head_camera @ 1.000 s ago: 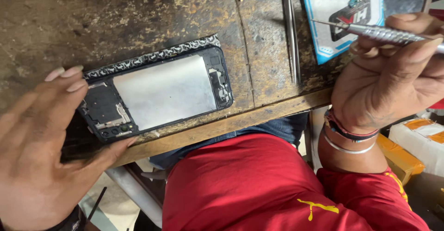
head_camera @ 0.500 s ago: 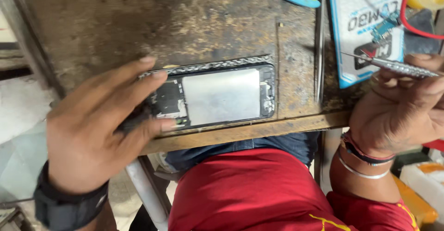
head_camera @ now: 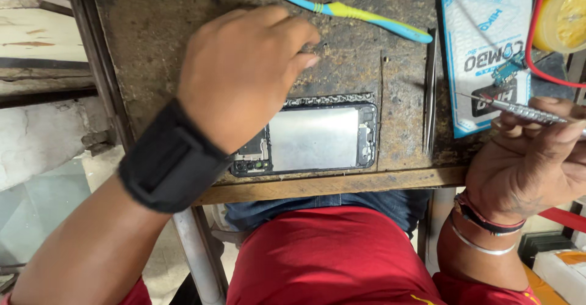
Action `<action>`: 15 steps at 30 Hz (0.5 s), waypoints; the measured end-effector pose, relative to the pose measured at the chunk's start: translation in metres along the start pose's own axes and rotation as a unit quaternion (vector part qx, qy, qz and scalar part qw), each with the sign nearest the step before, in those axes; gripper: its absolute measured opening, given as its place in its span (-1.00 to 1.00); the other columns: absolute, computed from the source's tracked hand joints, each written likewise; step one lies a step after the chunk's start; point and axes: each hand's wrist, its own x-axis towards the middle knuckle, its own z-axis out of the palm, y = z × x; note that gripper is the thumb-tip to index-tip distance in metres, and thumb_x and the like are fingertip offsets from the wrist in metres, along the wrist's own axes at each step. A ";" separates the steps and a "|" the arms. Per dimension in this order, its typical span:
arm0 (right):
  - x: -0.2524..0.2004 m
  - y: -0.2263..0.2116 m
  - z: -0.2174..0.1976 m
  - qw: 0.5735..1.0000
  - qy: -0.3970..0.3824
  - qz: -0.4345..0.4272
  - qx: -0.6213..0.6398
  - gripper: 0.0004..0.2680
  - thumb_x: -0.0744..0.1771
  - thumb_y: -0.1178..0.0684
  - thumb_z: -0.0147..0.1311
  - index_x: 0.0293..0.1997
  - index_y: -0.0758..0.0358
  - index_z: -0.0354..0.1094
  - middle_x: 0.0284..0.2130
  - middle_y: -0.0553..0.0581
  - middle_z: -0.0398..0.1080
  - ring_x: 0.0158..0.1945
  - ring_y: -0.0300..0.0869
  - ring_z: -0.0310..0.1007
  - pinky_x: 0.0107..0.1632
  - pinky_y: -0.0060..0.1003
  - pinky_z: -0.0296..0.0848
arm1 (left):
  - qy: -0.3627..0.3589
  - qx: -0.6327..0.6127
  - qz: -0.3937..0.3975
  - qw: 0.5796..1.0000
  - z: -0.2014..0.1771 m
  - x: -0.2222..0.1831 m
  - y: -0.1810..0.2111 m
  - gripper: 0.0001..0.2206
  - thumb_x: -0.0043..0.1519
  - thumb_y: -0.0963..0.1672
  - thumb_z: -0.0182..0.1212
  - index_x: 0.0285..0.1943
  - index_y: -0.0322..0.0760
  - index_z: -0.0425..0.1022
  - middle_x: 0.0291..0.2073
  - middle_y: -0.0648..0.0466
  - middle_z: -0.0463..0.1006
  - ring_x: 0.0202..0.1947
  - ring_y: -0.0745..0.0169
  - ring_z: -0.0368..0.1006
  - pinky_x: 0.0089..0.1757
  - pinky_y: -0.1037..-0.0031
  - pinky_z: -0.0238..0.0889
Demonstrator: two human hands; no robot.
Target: The person works on the internal components of a mobile phone using a screwdriver and tweezers to move and secure parts.
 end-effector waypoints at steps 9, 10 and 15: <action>0.003 0.003 -0.004 1.000 0.004 -0.002 -0.002 -0.72 0.53 0.23 0.09 0.21 0.33 -0.09 -0.16 0.33 0.44 -0.05 -0.03 0.64 0.02 -0.21 0.67 | -0.007 -0.020 -0.048 0.999 0.020 0.016 0.008 -0.91 0.30 -0.10 0.35 -0.23 -0.15 0.58 -0.32 0.09 0.55 -0.28 0.05 0.54 -0.25 0.19 0.37; 0.004 0.003 -0.004 1.000 0.005 -0.003 -0.002 -0.72 0.53 0.23 0.09 0.21 0.33 -0.09 -0.16 0.33 0.44 -0.06 -0.03 0.64 0.02 -0.21 0.67 | -0.004 -0.020 -0.047 0.999 0.021 0.017 0.009 -0.92 0.30 -0.12 0.34 -0.24 -0.16 0.58 -0.31 0.09 0.55 -0.28 0.04 0.54 -0.25 0.20 0.37; 0.005 0.000 -0.004 1.000 0.010 -0.009 0.000 -0.72 0.54 0.23 0.09 0.22 0.33 -0.10 -0.16 0.34 0.45 -0.06 -0.03 0.64 0.02 -0.21 0.67 | 0.014 0.013 -0.020 1.000 0.022 0.014 0.017 -0.95 0.28 -0.18 0.30 -0.20 -0.24 0.51 -0.26 0.05 0.51 -0.20 0.07 0.51 -0.22 0.26 0.39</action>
